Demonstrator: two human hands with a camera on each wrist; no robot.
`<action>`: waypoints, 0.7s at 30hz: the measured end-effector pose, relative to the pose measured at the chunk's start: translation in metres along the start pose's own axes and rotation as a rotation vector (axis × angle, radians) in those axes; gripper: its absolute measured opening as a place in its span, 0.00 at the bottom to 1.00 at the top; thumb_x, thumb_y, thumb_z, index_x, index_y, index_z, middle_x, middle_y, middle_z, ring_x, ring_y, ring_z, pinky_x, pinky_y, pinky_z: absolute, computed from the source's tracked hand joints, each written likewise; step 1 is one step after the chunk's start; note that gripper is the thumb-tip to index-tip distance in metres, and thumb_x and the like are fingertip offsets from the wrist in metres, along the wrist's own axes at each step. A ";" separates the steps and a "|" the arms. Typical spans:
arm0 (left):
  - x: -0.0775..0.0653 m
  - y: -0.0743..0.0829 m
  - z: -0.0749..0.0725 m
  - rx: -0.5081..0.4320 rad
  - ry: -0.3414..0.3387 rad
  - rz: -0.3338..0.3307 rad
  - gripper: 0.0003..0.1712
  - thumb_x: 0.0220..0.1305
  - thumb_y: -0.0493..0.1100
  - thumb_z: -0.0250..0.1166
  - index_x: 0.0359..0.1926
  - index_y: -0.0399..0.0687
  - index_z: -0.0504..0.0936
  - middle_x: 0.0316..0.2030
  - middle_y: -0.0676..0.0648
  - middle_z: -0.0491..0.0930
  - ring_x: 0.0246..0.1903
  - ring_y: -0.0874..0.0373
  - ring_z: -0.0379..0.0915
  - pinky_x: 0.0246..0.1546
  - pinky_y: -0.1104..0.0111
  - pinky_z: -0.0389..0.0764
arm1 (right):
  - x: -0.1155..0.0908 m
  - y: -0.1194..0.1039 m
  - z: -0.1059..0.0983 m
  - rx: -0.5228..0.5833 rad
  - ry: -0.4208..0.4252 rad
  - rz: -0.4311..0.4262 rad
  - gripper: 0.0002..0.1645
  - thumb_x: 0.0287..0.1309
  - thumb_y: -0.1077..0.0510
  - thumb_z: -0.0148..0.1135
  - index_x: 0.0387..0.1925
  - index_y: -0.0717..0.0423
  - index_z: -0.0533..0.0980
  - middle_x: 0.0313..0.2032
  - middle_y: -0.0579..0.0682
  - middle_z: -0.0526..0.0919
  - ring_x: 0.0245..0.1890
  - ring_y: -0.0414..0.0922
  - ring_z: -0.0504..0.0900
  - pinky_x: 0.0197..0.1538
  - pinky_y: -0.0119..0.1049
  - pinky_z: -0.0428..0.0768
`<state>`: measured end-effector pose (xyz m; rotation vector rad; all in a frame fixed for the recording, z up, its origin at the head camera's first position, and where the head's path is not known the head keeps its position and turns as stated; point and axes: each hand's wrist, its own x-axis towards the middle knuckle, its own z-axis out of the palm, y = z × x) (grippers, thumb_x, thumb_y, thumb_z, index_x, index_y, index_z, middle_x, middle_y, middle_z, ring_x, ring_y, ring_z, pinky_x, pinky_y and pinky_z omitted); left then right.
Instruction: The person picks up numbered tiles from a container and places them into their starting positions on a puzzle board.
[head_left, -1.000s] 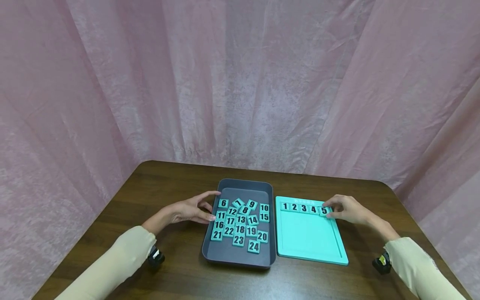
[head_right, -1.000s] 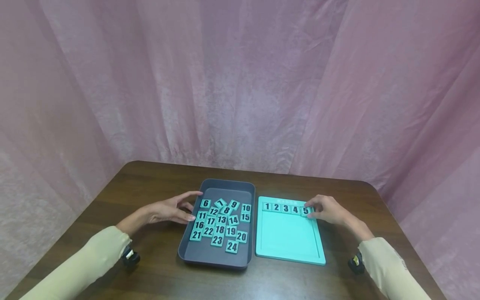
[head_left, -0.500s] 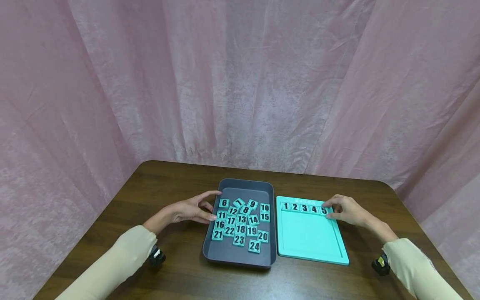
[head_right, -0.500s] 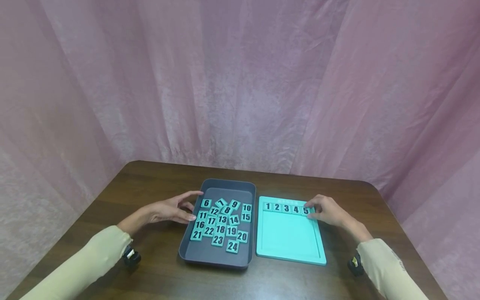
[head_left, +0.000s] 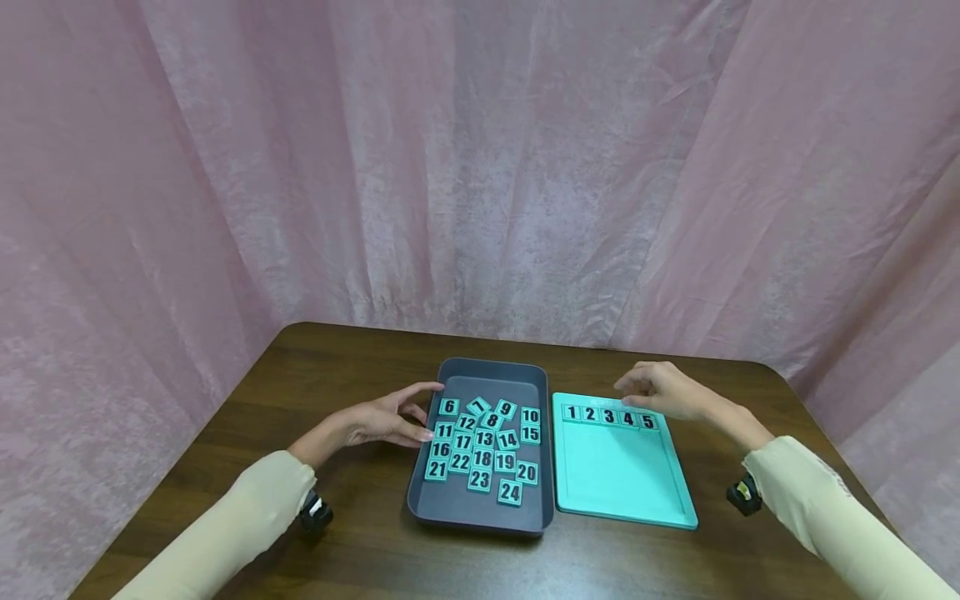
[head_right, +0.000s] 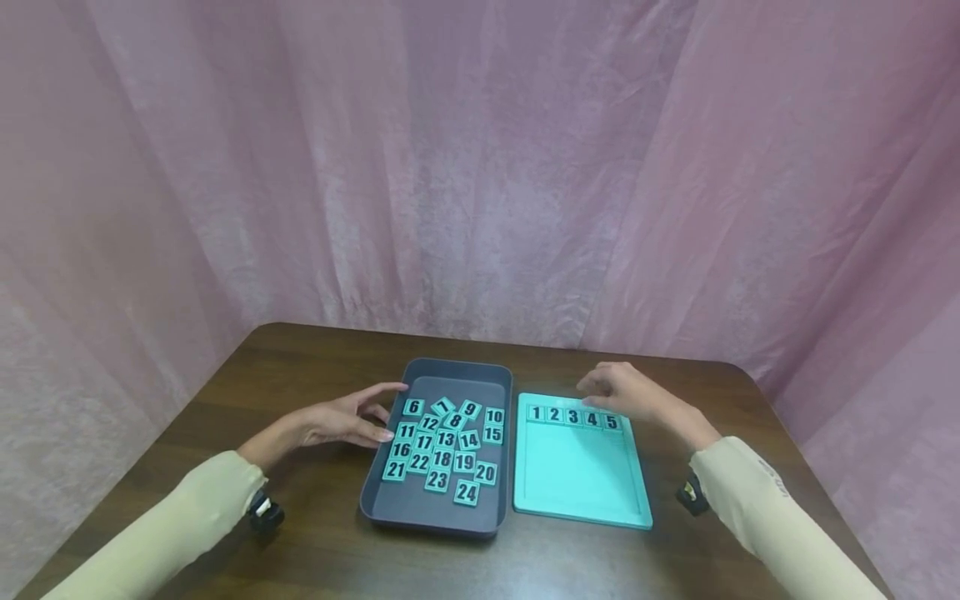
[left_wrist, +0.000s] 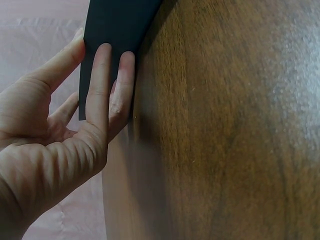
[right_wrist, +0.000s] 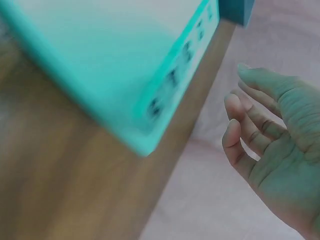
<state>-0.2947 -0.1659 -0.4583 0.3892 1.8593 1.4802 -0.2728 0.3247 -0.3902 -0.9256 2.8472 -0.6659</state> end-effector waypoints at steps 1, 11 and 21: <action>0.000 0.000 0.000 -0.001 -0.001 0.000 0.53 0.63 0.35 0.72 0.81 0.58 0.51 0.57 0.34 0.69 0.50 0.51 0.79 0.56 0.55 0.85 | 0.007 -0.006 0.000 -0.010 -0.007 -0.023 0.14 0.66 0.62 0.67 0.50 0.64 0.83 0.46 0.59 0.86 0.41 0.47 0.86 0.40 0.33 0.86; -0.002 0.004 0.002 -0.008 0.008 -0.005 0.53 0.63 0.35 0.73 0.81 0.59 0.52 0.56 0.34 0.71 0.49 0.52 0.81 0.56 0.55 0.85 | 0.086 -0.077 0.019 -0.059 -0.088 -0.193 0.12 0.68 0.60 0.65 0.50 0.59 0.85 0.45 0.53 0.87 0.39 0.42 0.85 0.42 0.32 0.85; -0.003 0.007 0.007 -0.028 0.013 -0.025 0.54 0.65 0.33 0.71 0.81 0.63 0.50 0.55 0.36 0.70 0.49 0.51 0.81 0.56 0.56 0.86 | 0.147 -0.122 0.072 -0.099 -0.282 -0.228 0.15 0.70 0.57 0.64 0.53 0.60 0.84 0.49 0.56 0.85 0.43 0.45 0.85 0.44 0.32 0.85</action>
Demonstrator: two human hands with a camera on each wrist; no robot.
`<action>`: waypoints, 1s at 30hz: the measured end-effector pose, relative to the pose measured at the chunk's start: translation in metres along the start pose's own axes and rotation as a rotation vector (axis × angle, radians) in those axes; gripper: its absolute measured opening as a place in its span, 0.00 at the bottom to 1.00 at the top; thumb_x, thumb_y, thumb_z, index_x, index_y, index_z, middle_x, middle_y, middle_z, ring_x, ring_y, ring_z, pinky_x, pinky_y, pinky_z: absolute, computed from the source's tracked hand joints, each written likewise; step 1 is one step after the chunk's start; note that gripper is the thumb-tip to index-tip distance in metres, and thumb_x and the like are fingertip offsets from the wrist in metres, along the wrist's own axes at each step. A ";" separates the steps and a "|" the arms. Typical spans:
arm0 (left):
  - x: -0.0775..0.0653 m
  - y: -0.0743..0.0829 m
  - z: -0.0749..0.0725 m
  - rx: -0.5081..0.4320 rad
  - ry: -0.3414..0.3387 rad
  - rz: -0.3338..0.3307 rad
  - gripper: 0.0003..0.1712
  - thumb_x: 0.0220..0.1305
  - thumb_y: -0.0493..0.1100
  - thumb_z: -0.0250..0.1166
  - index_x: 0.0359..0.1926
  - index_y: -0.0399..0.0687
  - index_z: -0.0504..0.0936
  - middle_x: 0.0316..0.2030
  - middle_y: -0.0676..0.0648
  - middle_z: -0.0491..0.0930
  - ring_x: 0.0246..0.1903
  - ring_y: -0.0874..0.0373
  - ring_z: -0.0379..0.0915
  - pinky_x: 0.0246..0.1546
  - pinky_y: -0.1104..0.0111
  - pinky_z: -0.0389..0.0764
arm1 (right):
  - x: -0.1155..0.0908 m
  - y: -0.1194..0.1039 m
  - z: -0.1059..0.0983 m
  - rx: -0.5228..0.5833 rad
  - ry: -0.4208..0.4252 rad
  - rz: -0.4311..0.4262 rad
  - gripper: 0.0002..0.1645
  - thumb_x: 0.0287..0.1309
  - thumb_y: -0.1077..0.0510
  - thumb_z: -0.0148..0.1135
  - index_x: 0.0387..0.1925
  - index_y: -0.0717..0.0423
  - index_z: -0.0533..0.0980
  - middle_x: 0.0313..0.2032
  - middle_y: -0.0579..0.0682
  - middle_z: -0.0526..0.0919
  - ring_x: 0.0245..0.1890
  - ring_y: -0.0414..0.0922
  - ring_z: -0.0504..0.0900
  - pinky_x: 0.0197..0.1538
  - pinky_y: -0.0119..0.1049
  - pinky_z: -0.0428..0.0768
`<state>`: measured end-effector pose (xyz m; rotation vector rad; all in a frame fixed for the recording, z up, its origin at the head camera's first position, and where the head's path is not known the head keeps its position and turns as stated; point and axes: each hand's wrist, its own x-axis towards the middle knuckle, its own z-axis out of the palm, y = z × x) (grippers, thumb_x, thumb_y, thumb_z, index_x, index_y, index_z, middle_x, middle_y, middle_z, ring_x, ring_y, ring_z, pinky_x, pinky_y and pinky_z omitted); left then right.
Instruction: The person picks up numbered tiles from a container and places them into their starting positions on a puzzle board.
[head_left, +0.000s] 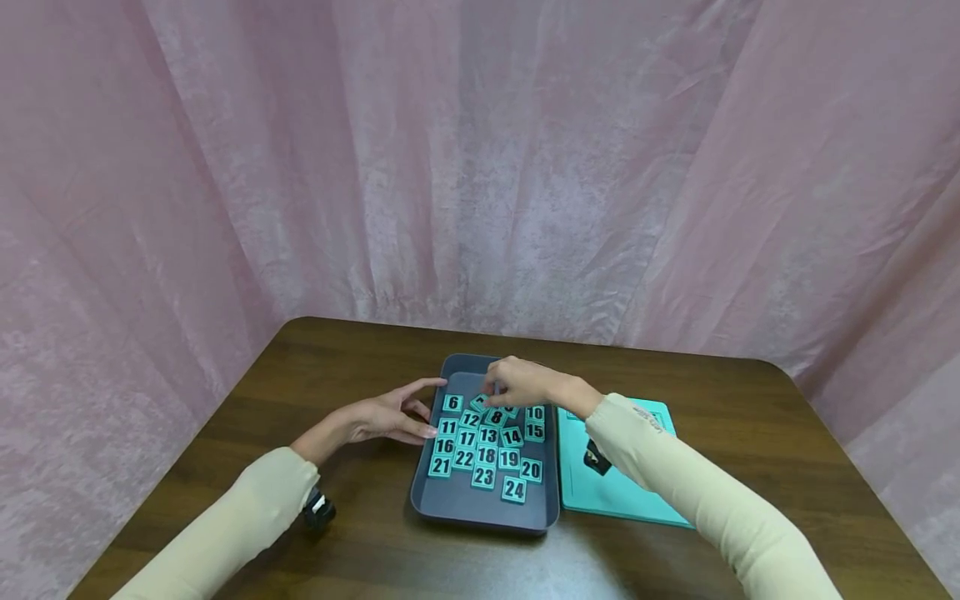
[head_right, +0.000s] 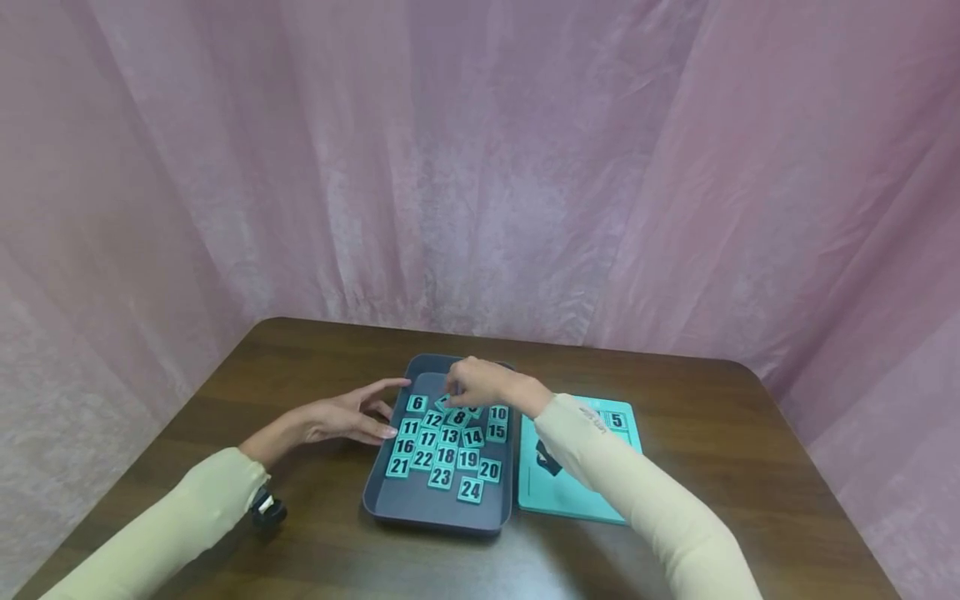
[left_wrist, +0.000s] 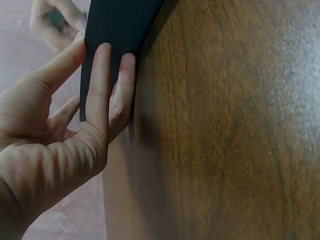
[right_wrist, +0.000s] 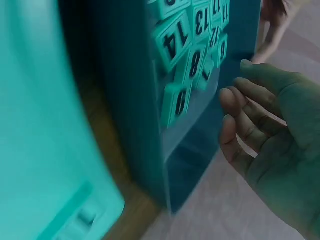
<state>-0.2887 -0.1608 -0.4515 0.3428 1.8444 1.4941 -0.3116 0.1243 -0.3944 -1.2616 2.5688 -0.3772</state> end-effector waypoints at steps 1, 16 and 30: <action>0.000 0.000 0.000 -0.001 -0.002 -0.001 0.54 0.65 0.33 0.70 0.81 0.63 0.50 0.55 0.36 0.70 0.49 0.51 0.80 0.56 0.56 0.86 | 0.007 -0.002 0.003 0.001 -0.014 0.010 0.16 0.70 0.56 0.64 0.53 0.60 0.84 0.49 0.56 0.85 0.44 0.46 0.85 0.45 0.34 0.85; 0.001 0.001 0.008 -0.007 -0.022 0.006 0.53 0.65 0.32 0.70 0.81 0.61 0.50 0.55 0.36 0.71 0.50 0.51 0.81 0.57 0.55 0.85 | 0.057 -0.017 0.024 -0.086 -0.108 0.240 0.23 0.62 0.50 0.73 0.57 0.53 0.82 0.53 0.49 0.87 0.53 0.43 0.84 0.56 0.37 0.84; 0.004 -0.002 0.007 -0.003 -0.001 -0.010 0.52 0.65 0.32 0.70 0.80 0.63 0.52 0.54 0.36 0.71 0.48 0.51 0.81 0.55 0.55 0.86 | 0.049 -0.016 0.023 -0.066 -0.134 0.328 0.24 0.61 0.48 0.74 0.56 0.54 0.82 0.52 0.50 0.86 0.52 0.45 0.84 0.56 0.38 0.84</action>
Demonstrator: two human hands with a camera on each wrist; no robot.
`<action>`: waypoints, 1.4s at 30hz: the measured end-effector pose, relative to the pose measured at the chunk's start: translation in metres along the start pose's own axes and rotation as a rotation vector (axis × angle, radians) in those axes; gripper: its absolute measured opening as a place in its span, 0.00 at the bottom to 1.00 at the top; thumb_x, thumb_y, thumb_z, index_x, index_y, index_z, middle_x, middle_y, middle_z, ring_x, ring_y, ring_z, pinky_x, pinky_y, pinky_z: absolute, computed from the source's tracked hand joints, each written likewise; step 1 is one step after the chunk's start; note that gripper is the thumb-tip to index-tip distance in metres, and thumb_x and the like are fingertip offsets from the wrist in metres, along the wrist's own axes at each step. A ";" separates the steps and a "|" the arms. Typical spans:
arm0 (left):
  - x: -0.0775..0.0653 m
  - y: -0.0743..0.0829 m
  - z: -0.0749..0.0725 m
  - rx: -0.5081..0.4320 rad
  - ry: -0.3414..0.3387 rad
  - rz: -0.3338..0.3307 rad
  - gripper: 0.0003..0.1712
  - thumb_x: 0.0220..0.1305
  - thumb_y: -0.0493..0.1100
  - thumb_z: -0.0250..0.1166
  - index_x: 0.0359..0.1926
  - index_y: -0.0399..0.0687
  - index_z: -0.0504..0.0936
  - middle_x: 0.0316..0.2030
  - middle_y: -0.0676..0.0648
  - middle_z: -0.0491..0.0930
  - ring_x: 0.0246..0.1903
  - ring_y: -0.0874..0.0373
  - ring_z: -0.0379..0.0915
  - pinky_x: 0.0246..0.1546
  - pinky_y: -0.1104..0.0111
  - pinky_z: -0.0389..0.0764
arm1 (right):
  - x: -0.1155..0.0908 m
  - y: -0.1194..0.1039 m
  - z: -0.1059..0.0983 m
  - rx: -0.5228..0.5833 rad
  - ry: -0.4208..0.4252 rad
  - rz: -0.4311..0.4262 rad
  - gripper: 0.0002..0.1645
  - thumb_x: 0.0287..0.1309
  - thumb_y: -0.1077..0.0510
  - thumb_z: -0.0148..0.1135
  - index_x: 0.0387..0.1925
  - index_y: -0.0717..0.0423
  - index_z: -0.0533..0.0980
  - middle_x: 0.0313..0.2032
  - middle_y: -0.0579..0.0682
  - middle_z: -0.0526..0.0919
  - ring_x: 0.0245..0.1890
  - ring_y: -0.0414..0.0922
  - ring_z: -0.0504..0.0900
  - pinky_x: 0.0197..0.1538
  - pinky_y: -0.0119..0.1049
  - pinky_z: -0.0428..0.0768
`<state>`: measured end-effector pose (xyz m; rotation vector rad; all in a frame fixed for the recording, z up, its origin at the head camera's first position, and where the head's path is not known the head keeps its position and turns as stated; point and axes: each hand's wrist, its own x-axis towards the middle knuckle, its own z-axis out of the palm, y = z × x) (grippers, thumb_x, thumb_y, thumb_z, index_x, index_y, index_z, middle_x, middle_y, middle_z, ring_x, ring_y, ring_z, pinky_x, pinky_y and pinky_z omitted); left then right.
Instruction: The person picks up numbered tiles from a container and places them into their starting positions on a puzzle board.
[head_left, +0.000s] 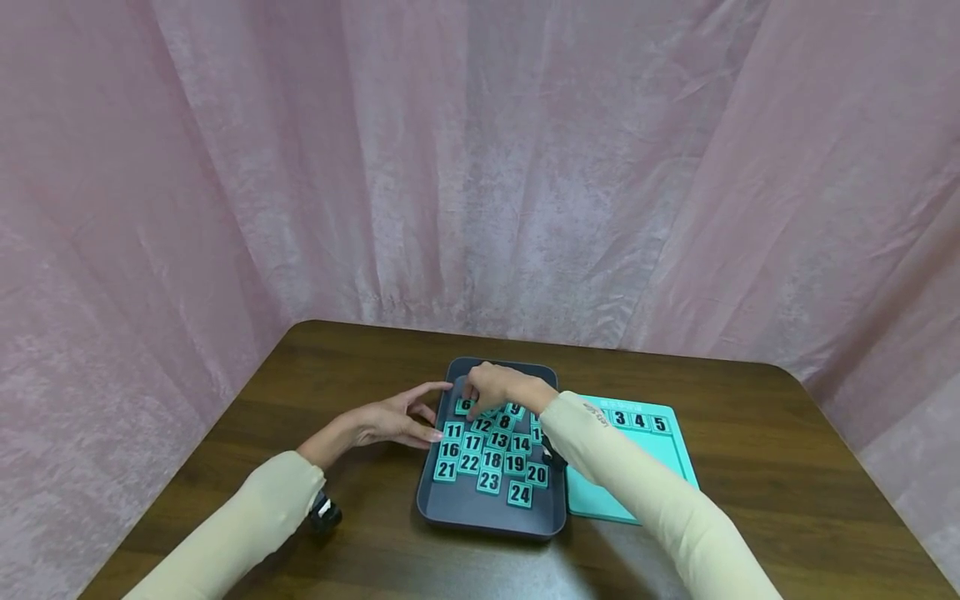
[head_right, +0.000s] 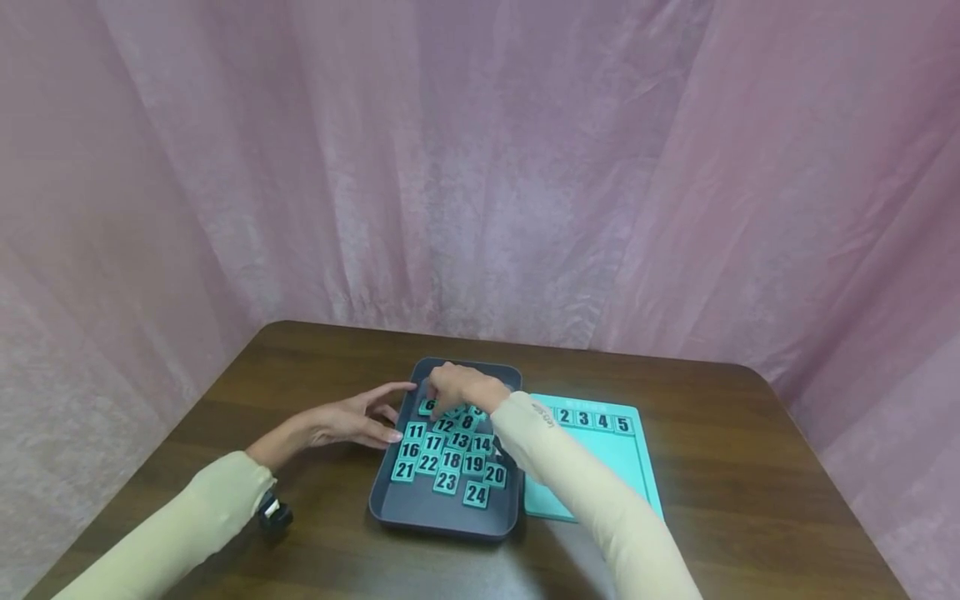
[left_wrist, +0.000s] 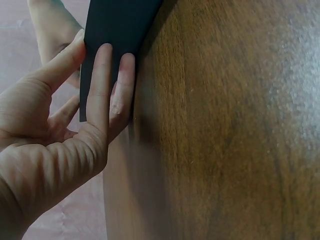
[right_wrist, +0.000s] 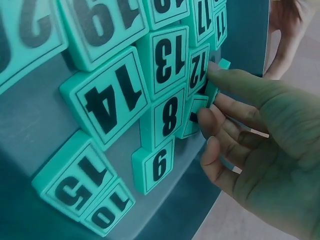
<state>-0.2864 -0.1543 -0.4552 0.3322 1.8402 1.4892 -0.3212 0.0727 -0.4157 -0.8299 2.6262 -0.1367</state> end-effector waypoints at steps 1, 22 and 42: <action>0.000 0.000 0.000 0.001 -0.001 -0.002 0.52 0.65 0.33 0.70 0.80 0.63 0.52 0.54 0.36 0.71 0.48 0.51 0.81 0.55 0.56 0.86 | -0.001 0.001 0.000 0.007 -0.002 -0.003 0.24 0.62 0.49 0.73 0.56 0.54 0.82 0.53 0.50 0.86 0.52 0.45 0.84 0.56 0.39 0.84; 0.013 0.009 -0.018 0.108 -0.091 0.046 0.58 0.65 0.42 0.73 0.83 0.60 0.44 0.58 0.36 0.69 0.52 0.52 0.80 0.59 0.55 0.84 | -0.067 0.030 -0.019 0.127 0.162 -0.324 0.21 0.61 0.54 0.74 0.53 0.60 0.83 0.49 0.56 0.88 0.38 0.44 0.87 0.41 0.28 0.84; 0.011 0.012 -0.012 0.069 -0.044 0.008 0.64 0.58 0.34 0.77 0.82 0.63 0.45 0.58 0.33 0.69 0.49 0.50 0.80 0.57 0.56 0.85 | -0.140 0.092 -0.001 0.308 0.292 -0.208 0.21 0.59 0.54 0.75 0.52 0.59 0.84 0.49 0.55 0.87 0.36 0.41 0.84 0.40 0.30 0.84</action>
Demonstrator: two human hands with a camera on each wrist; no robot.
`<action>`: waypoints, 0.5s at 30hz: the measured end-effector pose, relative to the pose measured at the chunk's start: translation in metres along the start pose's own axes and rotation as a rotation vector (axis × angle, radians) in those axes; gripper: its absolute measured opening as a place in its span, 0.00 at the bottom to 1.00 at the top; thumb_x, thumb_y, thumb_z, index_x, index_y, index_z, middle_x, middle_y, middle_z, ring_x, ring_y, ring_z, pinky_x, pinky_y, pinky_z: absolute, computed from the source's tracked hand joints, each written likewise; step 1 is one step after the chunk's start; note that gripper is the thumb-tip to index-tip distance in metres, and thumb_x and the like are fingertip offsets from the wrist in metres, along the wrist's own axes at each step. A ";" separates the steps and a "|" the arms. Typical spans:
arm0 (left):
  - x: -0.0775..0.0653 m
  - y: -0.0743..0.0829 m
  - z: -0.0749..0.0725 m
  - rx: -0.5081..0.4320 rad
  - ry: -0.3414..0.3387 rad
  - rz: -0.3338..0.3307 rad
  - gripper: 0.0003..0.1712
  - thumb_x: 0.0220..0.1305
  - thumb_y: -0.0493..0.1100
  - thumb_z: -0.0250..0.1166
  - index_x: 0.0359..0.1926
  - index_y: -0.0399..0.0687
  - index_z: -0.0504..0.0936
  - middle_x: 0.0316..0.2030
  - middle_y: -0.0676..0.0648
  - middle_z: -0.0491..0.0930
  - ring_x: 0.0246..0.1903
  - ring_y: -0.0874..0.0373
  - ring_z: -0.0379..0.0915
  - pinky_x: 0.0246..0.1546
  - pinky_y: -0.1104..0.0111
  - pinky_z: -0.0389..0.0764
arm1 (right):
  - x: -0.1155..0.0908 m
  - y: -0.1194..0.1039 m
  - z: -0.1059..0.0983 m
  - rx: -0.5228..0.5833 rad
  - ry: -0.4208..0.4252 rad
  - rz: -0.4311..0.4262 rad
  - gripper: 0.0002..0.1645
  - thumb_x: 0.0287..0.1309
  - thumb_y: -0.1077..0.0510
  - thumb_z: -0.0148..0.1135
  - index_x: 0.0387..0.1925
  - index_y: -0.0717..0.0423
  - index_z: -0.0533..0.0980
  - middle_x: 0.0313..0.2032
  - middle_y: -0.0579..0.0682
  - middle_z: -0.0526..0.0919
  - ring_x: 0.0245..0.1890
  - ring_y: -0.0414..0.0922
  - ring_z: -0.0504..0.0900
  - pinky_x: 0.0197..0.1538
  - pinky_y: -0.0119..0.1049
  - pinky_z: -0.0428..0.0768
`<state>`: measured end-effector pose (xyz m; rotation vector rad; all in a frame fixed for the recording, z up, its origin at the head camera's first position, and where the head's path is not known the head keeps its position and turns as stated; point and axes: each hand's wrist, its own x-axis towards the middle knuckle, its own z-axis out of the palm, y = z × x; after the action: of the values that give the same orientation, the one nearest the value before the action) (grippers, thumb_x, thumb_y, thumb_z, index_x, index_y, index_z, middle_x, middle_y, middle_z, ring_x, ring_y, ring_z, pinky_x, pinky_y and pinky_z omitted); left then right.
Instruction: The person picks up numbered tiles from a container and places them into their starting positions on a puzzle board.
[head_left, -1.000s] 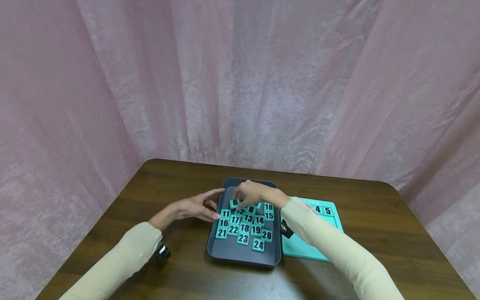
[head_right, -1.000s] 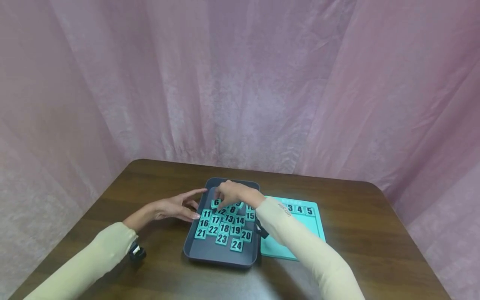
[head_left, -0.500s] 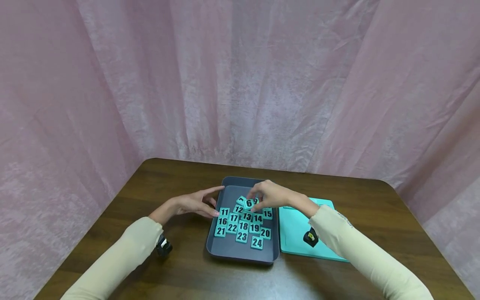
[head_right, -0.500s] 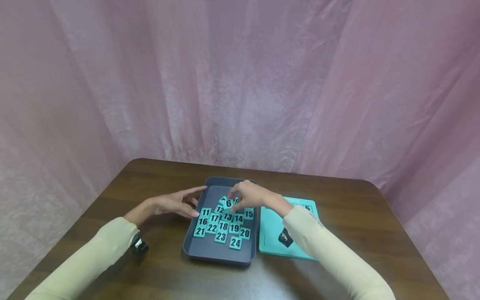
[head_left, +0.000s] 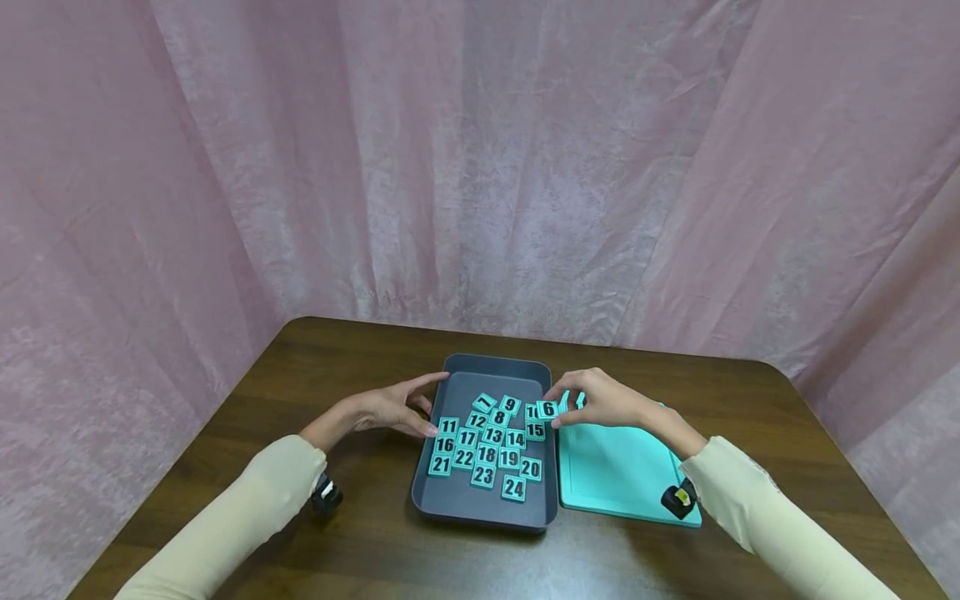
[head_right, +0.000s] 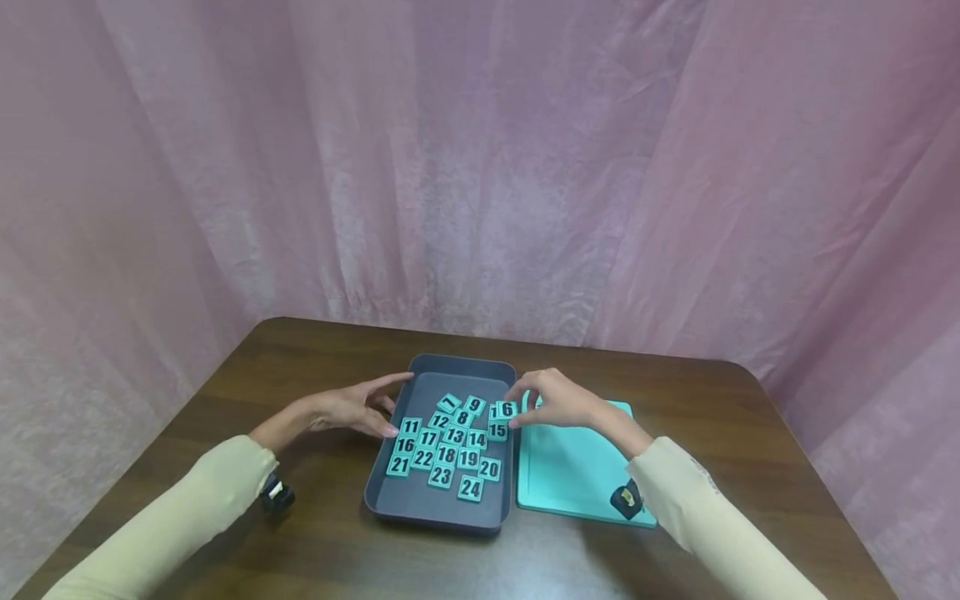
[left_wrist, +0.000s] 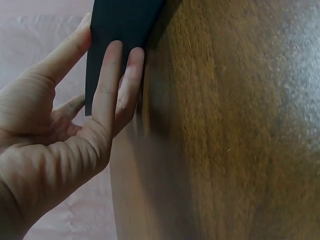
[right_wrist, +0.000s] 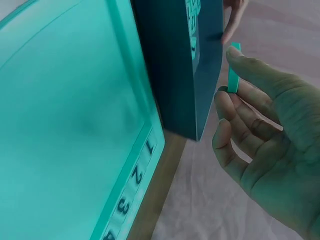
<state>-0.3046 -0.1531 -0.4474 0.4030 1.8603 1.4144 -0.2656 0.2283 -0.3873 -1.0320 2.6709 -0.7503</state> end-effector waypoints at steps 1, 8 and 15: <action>0.000 0.000 0.000 -0.003 0.003 -0.002 0.64 0.57 0.34 0.77 0.82 0.63 0.45 0.58 0.33 0.69 0.49 0.50 0.80 0.56 0.56 0.85 | -0.004 0.002 -0.001 0.002 0.007 0.010 0.22 0.59 0.53 0.75 0.52 0.59 0.84 0.48 0.55 0.87 0.35 0.40 0.84 0.40 0.30 0.84; 0.001 -0.004 -0.001 0.004 0.002 -0.002 0.64 0.57 0.36 0.78 0.82 0.63 0.45 0.59 0.33 0.68 0.50 0.50 0.80 0.57 0.56 0.85 | -0.028 0.013 -0.003 0.023 0.065 0.026 0.21 0.57 0.53 0.76 0.49 0.60 0.85 0.47 0.56 0.88 0.32 0.37 0.81 0.36 0.31 0.83; 0.002 -0.005 -0.003 0.010 -0.002 0.004 0.65 0.56 0.37 0.78 0.82 0.63 0.45 0.60 0.33 0.68 0.50 0.50 0.79 0.56 0.56 0.85 | -0.045 0.025 0.005 0.006 0.095 0.056 0.20 0.57 0.52 0.77 0.47 0.59 0.85 0.44 0.53 0.88 0.32 0.36 0.80 0.33 0.29 0.80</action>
<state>-0.3073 -0.1551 -0.4526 0.4131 1.8673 1.4073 -0.2451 0.2720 -0.4055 -0.9392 2.7630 -0.8150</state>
